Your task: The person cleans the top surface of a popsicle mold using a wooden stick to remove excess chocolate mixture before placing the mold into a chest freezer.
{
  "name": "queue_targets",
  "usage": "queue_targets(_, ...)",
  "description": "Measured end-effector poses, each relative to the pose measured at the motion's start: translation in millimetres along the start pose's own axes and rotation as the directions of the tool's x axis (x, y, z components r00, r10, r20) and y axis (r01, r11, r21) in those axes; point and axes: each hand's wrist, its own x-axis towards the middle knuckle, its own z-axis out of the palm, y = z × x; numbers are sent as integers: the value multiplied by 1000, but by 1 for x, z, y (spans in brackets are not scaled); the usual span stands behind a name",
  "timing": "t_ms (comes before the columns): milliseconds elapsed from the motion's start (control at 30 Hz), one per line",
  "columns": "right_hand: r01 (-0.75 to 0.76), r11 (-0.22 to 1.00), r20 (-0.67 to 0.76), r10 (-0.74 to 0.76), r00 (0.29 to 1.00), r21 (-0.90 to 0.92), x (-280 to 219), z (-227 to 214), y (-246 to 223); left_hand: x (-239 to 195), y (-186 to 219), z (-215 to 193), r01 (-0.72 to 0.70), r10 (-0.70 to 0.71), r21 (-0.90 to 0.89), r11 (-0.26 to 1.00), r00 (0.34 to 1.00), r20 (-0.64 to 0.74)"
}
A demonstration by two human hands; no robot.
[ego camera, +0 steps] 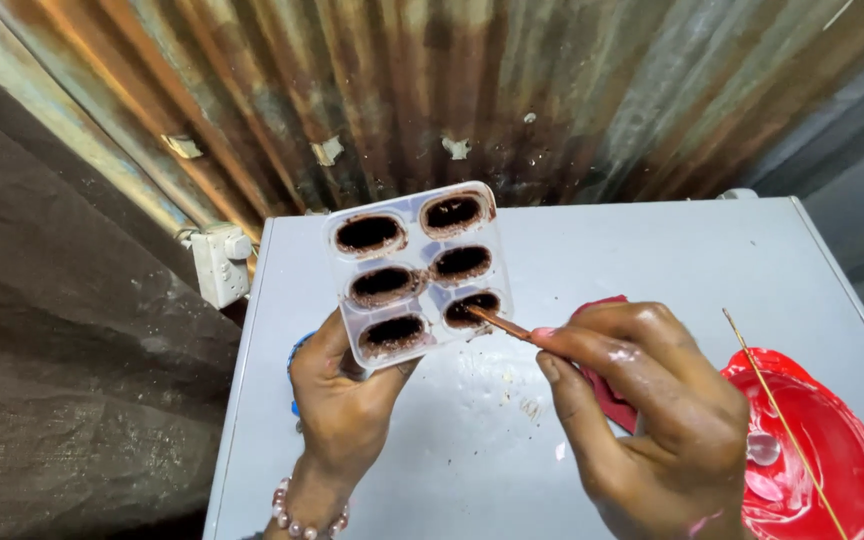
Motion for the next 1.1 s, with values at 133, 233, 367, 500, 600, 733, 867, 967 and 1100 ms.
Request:
queue_targets(133, -142, 989, -75, 144, 987, 27, 1, -4, -4, 3, -5, 4, 83, -87, -120, 989, 996, -28)
queue_targets(233, -108, 994, -8, 108, 994, 4, -1, -6, -1, -2, -3, 2, 109, -112, -122, 987, 993, -23)
queue_targets(367, 4, 999, 96, 0, 995, -41, 2, -1, 4, -5, 1, 7, 88, -93, -140, 986, 995, -29)
queue_targets(500, 27, 994, 86, -18, 996, -101, 2, 8, 9, -3, 8, 8, 80, -82, -117, 990, 997, -16)
queue_targets(600, 25, 993, 68, -18, 998, -111, 2, 10, 6, -3, 13, 6, 52, -52, -115, 992, 999, 0)
queue_targets(733, 26, 993, 5, -26, 1000, -118, 8, 8, 4, -1, 10, 6, 66, -69, -143, 988, 998, -11)
queue_targets(867, 97, 991, 24, -95, 995, -94, 13, 6, 5, -2, 12, 5, 56, -56, -109, 992, 998, -2)
queue_targets(967, 94, 995, 91, -91, 992, -33, 15, 2, 7, -2, 13, 5, 60, -60, -123, 991, 998, 2)
queue_targets(1100, 57, 998, 133, -55, 990, -12, 16, -6, 6, -2, 9, 3, 69, -71, -115, 991, 997, -17)
